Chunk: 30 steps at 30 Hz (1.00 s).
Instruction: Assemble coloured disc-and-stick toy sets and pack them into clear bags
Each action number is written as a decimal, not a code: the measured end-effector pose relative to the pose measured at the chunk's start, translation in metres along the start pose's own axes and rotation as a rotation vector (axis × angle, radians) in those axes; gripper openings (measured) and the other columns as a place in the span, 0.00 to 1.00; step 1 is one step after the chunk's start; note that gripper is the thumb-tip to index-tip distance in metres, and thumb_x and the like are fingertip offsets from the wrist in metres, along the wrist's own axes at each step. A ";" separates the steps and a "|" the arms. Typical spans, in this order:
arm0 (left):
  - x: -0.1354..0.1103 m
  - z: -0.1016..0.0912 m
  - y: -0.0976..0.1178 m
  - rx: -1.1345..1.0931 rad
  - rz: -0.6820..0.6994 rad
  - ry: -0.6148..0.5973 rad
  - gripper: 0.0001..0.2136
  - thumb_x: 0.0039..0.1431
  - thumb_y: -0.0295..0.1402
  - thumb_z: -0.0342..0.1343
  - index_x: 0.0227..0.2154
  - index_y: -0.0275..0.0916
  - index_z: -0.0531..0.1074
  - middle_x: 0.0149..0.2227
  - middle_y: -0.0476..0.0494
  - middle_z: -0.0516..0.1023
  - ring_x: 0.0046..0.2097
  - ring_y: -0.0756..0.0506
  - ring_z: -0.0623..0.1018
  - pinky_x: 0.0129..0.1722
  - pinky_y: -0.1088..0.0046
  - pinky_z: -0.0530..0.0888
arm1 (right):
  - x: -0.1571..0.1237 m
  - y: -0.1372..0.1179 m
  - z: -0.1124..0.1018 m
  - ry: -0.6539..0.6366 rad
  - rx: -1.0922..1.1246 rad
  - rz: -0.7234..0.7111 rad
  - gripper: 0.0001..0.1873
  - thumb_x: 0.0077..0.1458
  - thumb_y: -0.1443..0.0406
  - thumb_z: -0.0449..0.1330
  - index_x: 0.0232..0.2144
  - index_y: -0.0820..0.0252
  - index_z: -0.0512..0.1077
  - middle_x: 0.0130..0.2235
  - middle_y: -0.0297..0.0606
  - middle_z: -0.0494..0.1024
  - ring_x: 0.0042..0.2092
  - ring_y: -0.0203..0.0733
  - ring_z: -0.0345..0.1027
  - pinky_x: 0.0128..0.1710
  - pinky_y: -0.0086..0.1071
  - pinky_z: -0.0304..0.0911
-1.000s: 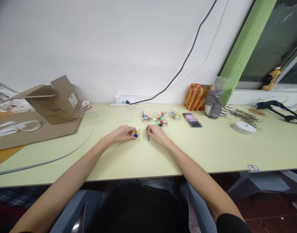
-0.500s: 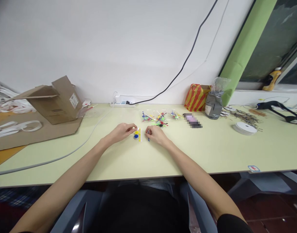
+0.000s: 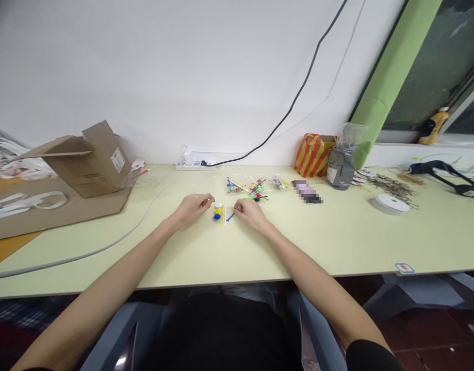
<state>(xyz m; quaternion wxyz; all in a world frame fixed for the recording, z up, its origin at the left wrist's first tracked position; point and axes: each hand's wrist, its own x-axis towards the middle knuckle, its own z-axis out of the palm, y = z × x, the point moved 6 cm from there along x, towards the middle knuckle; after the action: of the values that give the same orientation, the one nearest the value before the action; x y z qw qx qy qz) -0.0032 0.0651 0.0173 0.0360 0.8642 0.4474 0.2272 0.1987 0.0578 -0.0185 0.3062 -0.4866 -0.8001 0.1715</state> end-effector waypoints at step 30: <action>0.001 0.000 -0.004 -0.003 -0.048 0.034 0.14 0.65 0.37 0.46 0.39 0.41 0.76 0.29 0.46 0.78 0.30 0.45 0.74 0.32 0.71 0.63 | 0.005 -0.013 0.016 0.019 -0.034 -0.069 0.05 0.57 0.67 0.65 0.30 0.61 0.74 0.31 0.34 0.71 0.34 0.36 0.63 0.35 0.29 0.54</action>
<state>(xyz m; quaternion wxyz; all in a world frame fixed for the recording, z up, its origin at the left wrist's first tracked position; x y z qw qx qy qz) -0.0053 0.0685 0.0165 0.0354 0.8494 0.4680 0.2415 0.1779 0.0561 -0.0217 0.3112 -0.4655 -0.8162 0.1425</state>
